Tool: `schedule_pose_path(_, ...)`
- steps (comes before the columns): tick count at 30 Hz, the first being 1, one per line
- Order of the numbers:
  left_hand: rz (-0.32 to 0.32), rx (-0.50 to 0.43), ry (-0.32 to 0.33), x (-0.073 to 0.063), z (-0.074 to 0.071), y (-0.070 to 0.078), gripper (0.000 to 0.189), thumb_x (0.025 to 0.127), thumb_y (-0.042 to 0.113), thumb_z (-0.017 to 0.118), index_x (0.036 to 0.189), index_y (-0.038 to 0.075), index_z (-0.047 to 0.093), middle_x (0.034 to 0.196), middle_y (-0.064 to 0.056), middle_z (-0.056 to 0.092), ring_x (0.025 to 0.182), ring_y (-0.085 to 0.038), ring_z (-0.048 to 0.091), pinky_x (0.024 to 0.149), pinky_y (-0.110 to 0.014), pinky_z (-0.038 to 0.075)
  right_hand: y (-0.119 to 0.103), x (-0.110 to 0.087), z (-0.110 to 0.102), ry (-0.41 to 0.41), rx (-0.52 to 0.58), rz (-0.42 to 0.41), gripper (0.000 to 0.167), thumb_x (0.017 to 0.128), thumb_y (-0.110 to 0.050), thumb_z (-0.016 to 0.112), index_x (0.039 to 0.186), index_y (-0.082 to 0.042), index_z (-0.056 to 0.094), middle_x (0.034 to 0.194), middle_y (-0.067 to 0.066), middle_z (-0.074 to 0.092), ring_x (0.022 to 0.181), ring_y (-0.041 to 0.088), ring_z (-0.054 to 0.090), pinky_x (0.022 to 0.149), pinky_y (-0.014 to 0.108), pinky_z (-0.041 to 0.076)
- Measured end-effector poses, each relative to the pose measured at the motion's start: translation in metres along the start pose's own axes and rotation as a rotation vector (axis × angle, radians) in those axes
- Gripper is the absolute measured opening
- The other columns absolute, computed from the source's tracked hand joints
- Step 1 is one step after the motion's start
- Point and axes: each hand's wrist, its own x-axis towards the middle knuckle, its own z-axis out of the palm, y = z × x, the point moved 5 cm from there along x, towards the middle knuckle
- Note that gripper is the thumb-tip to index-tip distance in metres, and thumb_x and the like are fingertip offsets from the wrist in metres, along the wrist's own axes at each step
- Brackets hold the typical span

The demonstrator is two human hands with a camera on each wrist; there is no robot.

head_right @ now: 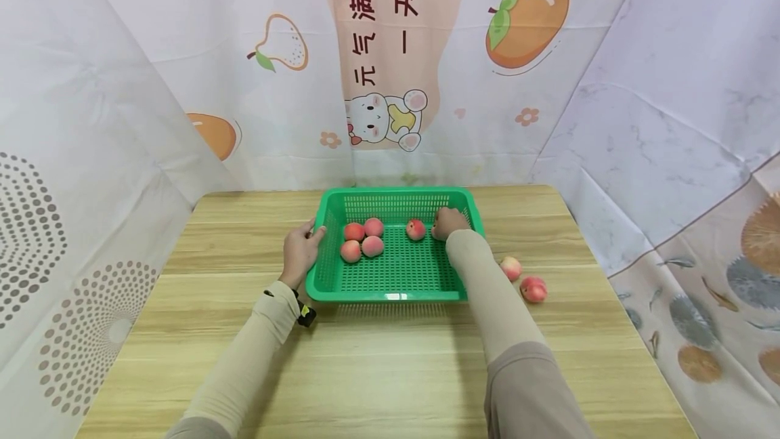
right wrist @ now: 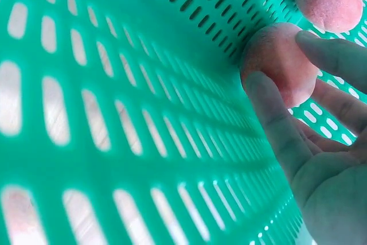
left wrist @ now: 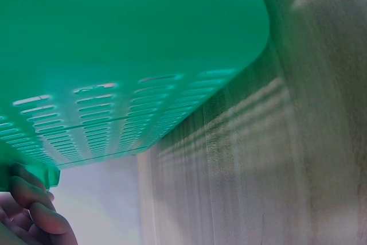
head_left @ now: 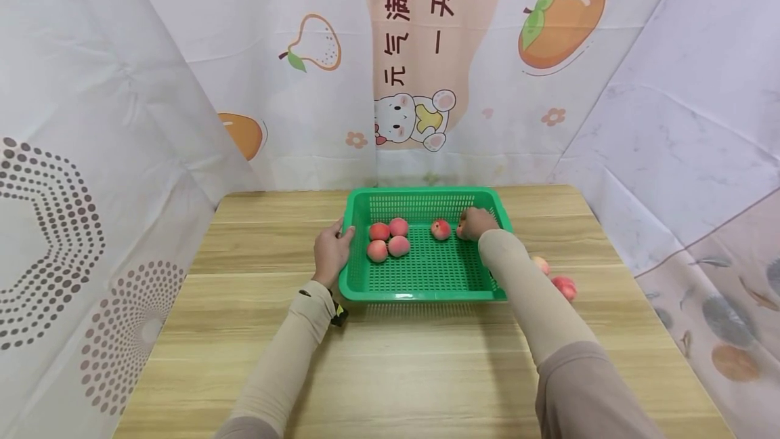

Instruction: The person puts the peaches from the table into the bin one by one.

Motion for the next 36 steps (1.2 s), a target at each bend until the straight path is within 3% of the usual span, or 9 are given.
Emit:
schedule_pose_path(7, 0.003, 0.010, -0.001, 0.000, 0.001, -0.001, 0.042, 0.094, 0.026, 0.064, 0.130, 0.004, 0.063, 0.064, -0.001, 0.048, 0.060, -0.017, 0.042, 0.056, -0.028, 0.033, 0.005, 0.000, 0.000, 0.013, 0.007, -0.001, 0.050, 0.091, -0.018, 0.059, 0.137, 0.002, 0.053, 0.125, 0.025, 0.061, 0.095, 0.032, 0.057, 0.077, 0.043, 0.046)
schedule_pose_path(11, 0.005, 0.018, 0.003, 0.000, 0.002, -0.001, 0.042, 0.094, 0.026, 0.064, 0.129, 0.005, 0.063, 0.066, -0.003, 0.053, 0.062, -0.017, 0.045, 0.058, -0.028, 0.035, 0.004, -0.001, -0.005, 0.043, -0.004, -0.022, 0.047, 0.087, -0.017, 0.054, 0.130, 0.001, 0.059, 0.123, 0.025, 0.063, 0.090, 0.032, 0.052, 0.075, 0.040, 0.041)
schedule_pose_path(16, -0.006, 0.019, -0.005, 0.000, 0.002, -0.001, 0.042, 0.094, 0.025, 0.065, 0.130, 0.004, 0.062, 0.066, -0.003, 0.052, 0.061, -0.018, 0.044, 0.057, -0.027, 0.034, 0.000, -0.006, -0.011, 0.028, 0.021, -0.006, 0.056, 0.084, -0.016, 0.050, 0.136, 0.003, 0.054, 0.136, 0.025, 0.055, 0.100, 0.035, 0.054, 0.077, 0.040, 0.040)
schedule_pose_path(20, -0.019, 0.020, -0.012, 0.000, 0.002, 0.000, 0.043, 0.094, 0.026, 0.064, 0.131, 0.004, 0.061, 0.067, -0.004, 0.053, 0.061, -0.018, 0.044, 0.057, -0.028, 0.034, -0.001, -0.007, -0.015, 0.020, 0.031, 0.008, 0.049, 0.094, -0.017, 0.051, 0.139, 0.003, 0.051, 0.141, 0.025, 0.051, 0.112, 0.039, 0.056, 0.082, 0.043, 0.045)
schedule_pose_path(24, -0.021, 0.024, -0.006, 0.000, 0.002, 0.000, 0.043, 0.094, 0.026, 0.064, 0.131, 0.004, 0.061, 0.070, -0.007, 0.057, 0.063, -0.019, 0.047, 0.059, -0.028, 0.036, -0.004, -0.009, -0.021, 0.049, 0.022, -0.008, 0.046, 0.096, -0.016, 0.055, 0.138, 0.002, 0.052, 0.141, 0.025, 0.050, 0.128, 0.044, 0.048, 0.099, 0.053, 0.045)
schedule_pose_path(29, -0.010, 0.025, -0.004, 0.000, 0.002, 0.001, 0.043, 0.094, 0.026, 0.064, 0.131, 0.004, 0.062, 0.066, -0.004, 0.054, 0.062, -0.017, 0.045, 0.058, -0.027, 0.035, -0.007, -0.010, -0.030, 0.112, 0.026, -0.029, 0.044, 0.093, -0.014, 0.060, 0.133, 0.003, 0.056, 0.136, 0.025, 0.055, 0.127, 0.042, 0.050, 0.104, 0.053, 0.042)
schedule_pose_path(36, -0.021, 0.026, -0.008, -0.001, 0.001, 0.002, 0.043, 0.095, 0.027, 0.063, 0.131, 0.004, 0.061, 0.069, -0.008, 0.057, 0.063, -0.019, 0.047, 0.059, -0.028, 0.036, -0.008, -0.011, -0.041, 0.177, 0.044, -0.058, 0.040, 0.096, -0.019, 0.056, 0.130, 0.003, 0.059, 0.134, 0.023, 0.058, 0.130, 0.042, 0.048, 0.108, 0.052, 0.039)
